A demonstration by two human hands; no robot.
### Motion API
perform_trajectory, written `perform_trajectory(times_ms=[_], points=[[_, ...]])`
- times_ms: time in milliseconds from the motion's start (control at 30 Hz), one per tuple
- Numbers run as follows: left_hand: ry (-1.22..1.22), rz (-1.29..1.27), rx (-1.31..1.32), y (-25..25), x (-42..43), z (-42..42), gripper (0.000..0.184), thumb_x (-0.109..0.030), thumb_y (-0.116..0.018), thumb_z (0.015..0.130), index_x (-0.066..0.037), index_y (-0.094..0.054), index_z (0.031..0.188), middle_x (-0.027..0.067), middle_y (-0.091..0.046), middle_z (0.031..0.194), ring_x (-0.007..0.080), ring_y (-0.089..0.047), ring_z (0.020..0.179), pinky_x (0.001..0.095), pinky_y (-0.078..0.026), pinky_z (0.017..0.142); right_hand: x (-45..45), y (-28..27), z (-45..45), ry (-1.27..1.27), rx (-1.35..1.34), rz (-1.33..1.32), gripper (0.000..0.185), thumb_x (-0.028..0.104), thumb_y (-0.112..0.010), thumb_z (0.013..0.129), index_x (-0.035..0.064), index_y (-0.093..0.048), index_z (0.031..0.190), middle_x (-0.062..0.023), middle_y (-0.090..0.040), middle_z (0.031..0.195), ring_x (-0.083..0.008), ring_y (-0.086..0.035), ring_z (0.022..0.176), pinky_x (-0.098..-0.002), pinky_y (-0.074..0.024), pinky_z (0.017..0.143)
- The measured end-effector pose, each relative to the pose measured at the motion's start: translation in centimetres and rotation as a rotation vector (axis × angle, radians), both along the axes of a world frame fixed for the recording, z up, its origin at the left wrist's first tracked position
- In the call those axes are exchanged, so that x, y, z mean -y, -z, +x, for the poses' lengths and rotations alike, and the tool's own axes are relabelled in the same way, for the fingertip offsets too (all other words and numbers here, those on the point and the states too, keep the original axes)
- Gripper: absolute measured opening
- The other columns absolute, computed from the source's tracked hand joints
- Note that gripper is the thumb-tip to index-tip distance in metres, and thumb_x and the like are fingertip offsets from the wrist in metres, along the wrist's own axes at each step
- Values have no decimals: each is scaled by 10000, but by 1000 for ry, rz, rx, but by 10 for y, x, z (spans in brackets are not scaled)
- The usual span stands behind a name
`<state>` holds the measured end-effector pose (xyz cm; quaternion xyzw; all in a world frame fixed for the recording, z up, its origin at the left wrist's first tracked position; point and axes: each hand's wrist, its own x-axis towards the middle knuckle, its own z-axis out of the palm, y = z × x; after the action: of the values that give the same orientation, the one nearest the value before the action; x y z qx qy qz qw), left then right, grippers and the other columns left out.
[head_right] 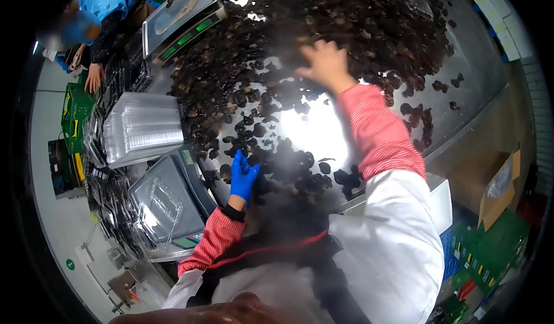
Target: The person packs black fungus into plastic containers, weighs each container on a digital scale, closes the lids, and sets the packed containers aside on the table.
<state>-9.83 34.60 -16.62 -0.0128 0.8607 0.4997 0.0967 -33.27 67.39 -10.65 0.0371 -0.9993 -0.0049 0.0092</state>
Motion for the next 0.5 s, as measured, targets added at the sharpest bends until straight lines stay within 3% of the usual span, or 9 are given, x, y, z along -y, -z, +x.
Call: perform_trajectory(times_ms=[33,67,167,233,300,400,433,467,500], points=[[3,-12,34,-13,-9,-6,825,-61,-700,879,-143,-227,1550,139,-442,1413,261,-456,1277,380,-396,1073,17,-2,16,-103,-9,-1,654,667,-662,737,263,-616,1250,-89,-564,1142,-301,-538,1083,-453,-488,777],[-60,65,196,-21,-20,-21,831,-57,-700,878,-147,-222,1552,140,-437,1416,260,-453,1278,382,-405,1065,32,3,32,-195,-64,52,642,620,-689,734,270,-599,1265,-81,-563,1130,-298,-537,1075,-441,-481,800],[-181,207,374,-67,-59,-48,870,-24,-695,868,-168,-191,1564,138,-430,1419,265,-457,1271,382,-428,1048,72,24,86,-311,-25,-259,680,469,-767,701,251,-552,1309,-53,-536,1103,-256,-521,1085,-420,-495,796],[-161,223,259,-45,-59,-43,887,-14,-695,864,-173,-178,1568,134,-432,1417,264,-466,1261,379,-429,1050,89,15,123,-374,-43,-228,694,440,-778,707,272,-534,1335,-42,-541,1141,-243,-515,1106,-410,-498,774],[-79,241,191,-24,-53,-39,910,21,-684,854,-184,-164,1572,131,-403,1449,260,-463,1268,379,-439,1044,92,4,146,-409,21,-393,696,395,-767,742,245,-511,1372,-91,-539,1175,-315,-516,1113,-443,-489,815],[-31,353,239,-59,-62,-42,949,45,-689,833,-190,-147,1575,128,-357,1493,260,-449,1291,389,-448,1037,72,-18,153,-376,-8,-606,687,393,-791,737,225,-526,1348,-110,-543,1184,-307,-550,1092,-428,-501,822],[-60,329,283,-72,-66,-44,981,54,-700,816,-193,-134,1577,127,-339,1512,262,-445,1300,396,-449,1038,57,-23,146,-314,-125,-603,704,363,-798,737,185,-516,1357,-151,-552,1149,-349,-567,1040,-448,-499,858],[-34,252,238,-69,-64,-43,996,56,-708,807,-195,-129,1578,127,-335,1517,263,-446,1301,399,-448,1039,37,-40,134,-183,24,-659,732,350,-818,713,165,-518,1354,-166,-558,1098,-368,-570,1016,-465,-508,850],[-26,214,204,-67,-62,-43,1039,37,-743,771,-179,-124,1577,137,-330,1520,281,-435,1312,404,-429,1057,13,-25,128,-123,-172,-538,800,359,-840,689,180,-485,1383,-175,-548,1089,-363,-583,983,-453,-531,808]])
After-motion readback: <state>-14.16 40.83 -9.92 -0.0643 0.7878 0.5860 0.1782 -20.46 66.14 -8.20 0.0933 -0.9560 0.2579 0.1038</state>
